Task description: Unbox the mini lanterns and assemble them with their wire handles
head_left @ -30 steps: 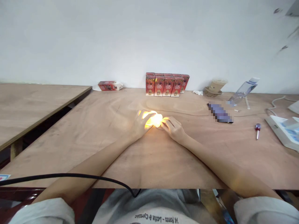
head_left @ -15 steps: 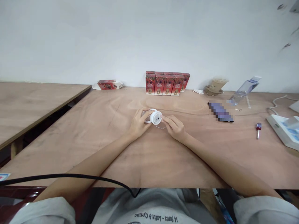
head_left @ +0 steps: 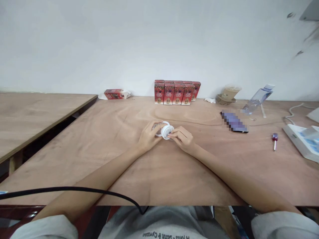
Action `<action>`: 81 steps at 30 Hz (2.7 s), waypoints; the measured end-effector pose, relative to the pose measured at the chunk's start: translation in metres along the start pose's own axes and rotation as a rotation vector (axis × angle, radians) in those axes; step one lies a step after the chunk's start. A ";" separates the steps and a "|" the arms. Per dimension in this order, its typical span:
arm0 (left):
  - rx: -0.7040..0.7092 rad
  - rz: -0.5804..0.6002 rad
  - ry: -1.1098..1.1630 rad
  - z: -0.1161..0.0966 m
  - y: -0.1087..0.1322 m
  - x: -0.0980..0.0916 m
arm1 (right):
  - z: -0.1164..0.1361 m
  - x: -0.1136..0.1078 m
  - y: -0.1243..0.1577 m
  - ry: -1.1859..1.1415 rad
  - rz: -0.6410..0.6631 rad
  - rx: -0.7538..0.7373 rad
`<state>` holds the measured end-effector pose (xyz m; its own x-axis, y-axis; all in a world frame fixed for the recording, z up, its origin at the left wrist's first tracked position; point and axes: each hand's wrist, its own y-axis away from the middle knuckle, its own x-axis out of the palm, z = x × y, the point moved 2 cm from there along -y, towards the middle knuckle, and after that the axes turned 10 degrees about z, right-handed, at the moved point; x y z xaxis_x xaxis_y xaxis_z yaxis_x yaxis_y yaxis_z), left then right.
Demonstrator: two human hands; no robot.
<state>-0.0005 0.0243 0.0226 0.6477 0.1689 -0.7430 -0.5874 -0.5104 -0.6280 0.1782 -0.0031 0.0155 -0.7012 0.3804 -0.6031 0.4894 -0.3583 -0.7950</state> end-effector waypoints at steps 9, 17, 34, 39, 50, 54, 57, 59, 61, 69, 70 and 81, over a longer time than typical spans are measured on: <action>0.011 -0.015 -0.032 0.005 0.001 0.004 | -0.003 0.003 0.002 -0.022 0.064 -0.016; -0.020 -0.052 -0.070 0.005 0.001 0.002 | 0.003 -0.001 -0.002 -0.051 0.045 -0.070; 0.014 -0.061 -0.087 0.005 0.002 0.003 | 0.004 -0.001 -0.003 -0.035 0.073 -0.020; 0.014 -0.065 -0.071 0.003 0.001 0.001 | 0.005 -0.003 -0.004 -0.047 0.038 -0.053; -0.017 -0.051 -0.052 0.004 0.002 0.002 | 0.003 -0.003 -0.001 0.015 0.051 0.005; -0.023 -0.041 -0.030 0.002 0.002 0.001 | 0.002 -0.003 0.000 0.003 0.035 -0.024; -0.012 -0.038 -0.024 0.001 0.002 0.000 | 0.002 -0.003 0.000 -0.002 0.026 -0.035; -0.003 -0.044 -0.035 0.001 0.002 0.000 | 0.002 -0.003 0.001 -0.005 0.017 -0.038; 0.002 -0.049 -0.045 0.001 0.002 0.000 | 0.002 -0.003 0.001 -0.005 0.011 -0.038; 0.006 -0.061 -0.065 0.002 0.002 0.002 | 0.003 -0.004 -0.002 0.030 0.050 -0.034; 0.009 -0.064 -0.070 0.003 0.002 0.002 | 0.004 -0.004 -0.003 0.036 0.051 -0.041; 0.063 -0.068 -0.096 0.000 0.001 0.001 | 0.000 -0.006 -0.002 -0.054 -0.041 0.128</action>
<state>-0.0007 0.0241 0.0215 0.6394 0.2822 -0.7152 -0.5752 -0.4415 -0.6886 0.1819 -0.0047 0.0208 -0.7476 0.3519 -0.5633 0.3923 -0.4504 -0.8020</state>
